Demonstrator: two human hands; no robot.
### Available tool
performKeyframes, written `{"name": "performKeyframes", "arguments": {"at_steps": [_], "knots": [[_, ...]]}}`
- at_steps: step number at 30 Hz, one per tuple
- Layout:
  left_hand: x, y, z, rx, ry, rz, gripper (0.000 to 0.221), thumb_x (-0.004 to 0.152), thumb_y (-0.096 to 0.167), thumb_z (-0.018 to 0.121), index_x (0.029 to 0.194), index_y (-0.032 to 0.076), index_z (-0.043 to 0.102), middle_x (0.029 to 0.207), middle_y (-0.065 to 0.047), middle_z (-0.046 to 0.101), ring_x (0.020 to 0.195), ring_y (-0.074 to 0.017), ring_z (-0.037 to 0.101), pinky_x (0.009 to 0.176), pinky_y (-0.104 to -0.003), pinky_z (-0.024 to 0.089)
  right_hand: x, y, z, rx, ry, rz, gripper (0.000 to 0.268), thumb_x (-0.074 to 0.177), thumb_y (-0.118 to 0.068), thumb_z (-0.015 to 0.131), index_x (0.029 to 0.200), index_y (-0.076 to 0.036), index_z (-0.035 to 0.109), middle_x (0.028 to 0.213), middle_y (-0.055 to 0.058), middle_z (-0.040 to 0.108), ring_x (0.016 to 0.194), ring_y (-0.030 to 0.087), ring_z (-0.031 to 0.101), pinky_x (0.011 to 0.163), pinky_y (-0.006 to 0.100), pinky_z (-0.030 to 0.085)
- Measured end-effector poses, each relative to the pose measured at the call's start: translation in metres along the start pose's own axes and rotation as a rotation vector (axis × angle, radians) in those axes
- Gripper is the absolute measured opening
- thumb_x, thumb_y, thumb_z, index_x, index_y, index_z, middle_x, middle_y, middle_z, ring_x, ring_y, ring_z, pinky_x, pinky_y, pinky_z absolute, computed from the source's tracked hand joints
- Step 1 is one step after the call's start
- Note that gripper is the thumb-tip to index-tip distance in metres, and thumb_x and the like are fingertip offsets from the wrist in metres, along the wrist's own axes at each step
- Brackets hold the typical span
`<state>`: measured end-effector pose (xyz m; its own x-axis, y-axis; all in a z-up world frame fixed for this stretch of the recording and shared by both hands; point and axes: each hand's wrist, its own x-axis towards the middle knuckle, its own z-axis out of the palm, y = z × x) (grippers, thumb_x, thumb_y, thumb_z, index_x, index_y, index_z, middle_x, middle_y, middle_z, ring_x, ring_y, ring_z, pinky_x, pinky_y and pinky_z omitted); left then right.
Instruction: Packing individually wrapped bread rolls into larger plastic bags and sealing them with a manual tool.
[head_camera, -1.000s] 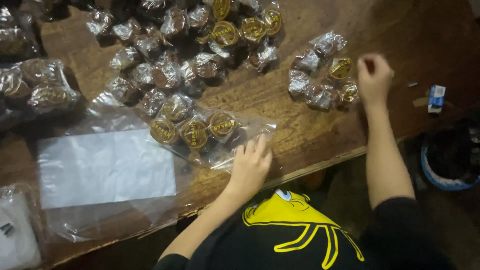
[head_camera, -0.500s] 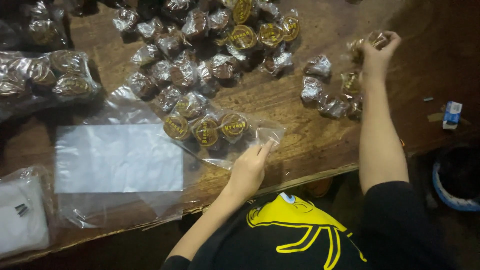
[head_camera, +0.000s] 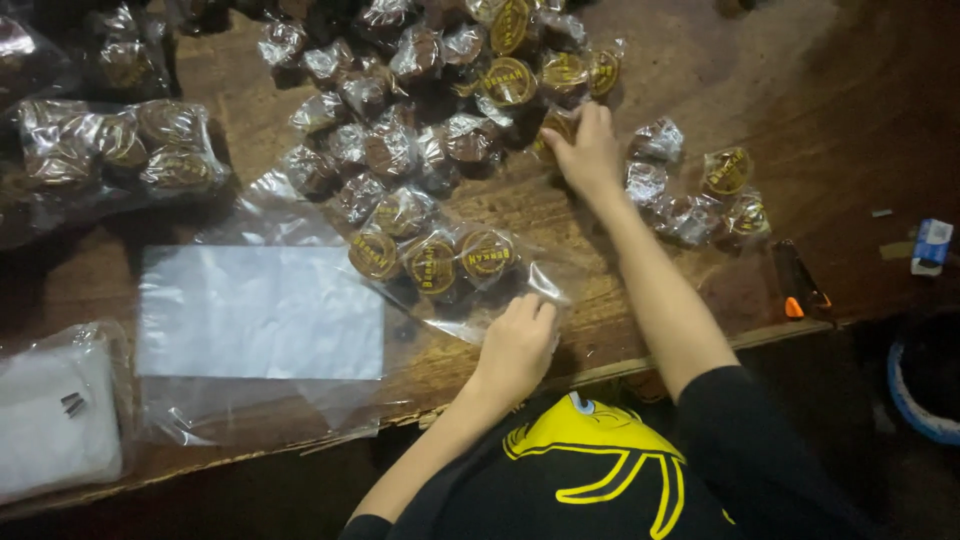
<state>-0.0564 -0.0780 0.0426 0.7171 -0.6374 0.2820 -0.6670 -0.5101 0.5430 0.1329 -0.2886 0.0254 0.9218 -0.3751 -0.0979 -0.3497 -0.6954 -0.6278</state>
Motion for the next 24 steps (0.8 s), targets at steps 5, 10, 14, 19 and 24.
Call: {"name": "performKeyframes", "arguments": {"at_steps": [5, 10, 14, 19, 24], "knots": [[0.000, 0.009, -0.002, 0.289, -0.168, 0.099, 0.054, 0.078, 0.027, 0.080, 0.124, 0.004, 0.063, 0.118, -0.017, 0.062, 0.093, -0.0295, 0.058, 0.073, -0.039, 0.051, 0.007, 0.030, -0.051, 0.091, -0.161, -0.006, 0.015, 0.100, -0.021, 0.065, 0.104, -0.011, 0.055, 0.104, 0.008, 0.065, 0.085, 0.017, 0.062, 0.073, 0.026, 0.053], [-0.005, 0.007, 0.000, 0.445, -0.128, 0.100, 0.071, 0.061, -0.001, 0.078, 0.130, 0.006, 0.062, 0.095, -0.011, 0.057, 0.080, -0.0278, 0.054, 0.064, -0.036, 0.043, 0.036, 0.047, -0.060, -0.072, 0.412, -0.242, 0.020, 0.107, -0.015, 0.069, 0.097, -0.008, 0.052, 0.096, 0.009, 0.055, 0.090, 0.024, 0.049, 0.076, 0.035, 0.043], [-0.011, -0.001, 0.009, 0.300, -0.188, 0.030, 0.075, 0.067, -0.015, 0.069, 0.139, 0.001, 0.057, 0.084, -0.011, 0.061, 0.073, -0.0276, 0.061, 0.063, -0.038, 0.053, 0.030, -0.044, -0.028, -0.103, -0.005, -0.551, 0.030, 0.100, 0.001, 0.054, 0.130, 0.002, 0.060, 0.129, 0.019, 0.061, 0.121, 0.031, 0.055, 0.107, 0.045, 0.043], [-0.015, 0.000, -0.006, 0.163, -0.141, 0.073, 0.077, 0.068, -0.011, 0.066, 0.143, 0.004, 0.052, 0.092, -0.015, 0.059, 0.075, -0.0320, 0.060, 0.065, -0.044, 0.053, 0.044, -0.081, 0.009, -0.554, -0.463, -0.363, 0.079, 0.102, -0.051, 0.052, 0.166, -0.029, 0.010, 0.170, 0.019, -0.003, 0.154, 0.049, 0.007, 0.124, 0.061, 0.008], [-0.013, 0.000, -0.013, -0.095, -0.121, 0.066, 0.072, 0.079, -0.018, 0.058, 0.148, 0.002, 0.049, 0.091, -0.017, 0.053, 0.071, -0.0357, 0.057, 0.061, -0.049, 0.049, 0.068, -0.037, 0.026, 0.296, -0.010, -0.367, 0.059, 0.087, 0.004, 0.044, 0.144, -0.011, 0.051, 0.134, 0.017, 0.057, 0.120, 0.027, 0.059, 0.107, 0.049, 0.047]]}}
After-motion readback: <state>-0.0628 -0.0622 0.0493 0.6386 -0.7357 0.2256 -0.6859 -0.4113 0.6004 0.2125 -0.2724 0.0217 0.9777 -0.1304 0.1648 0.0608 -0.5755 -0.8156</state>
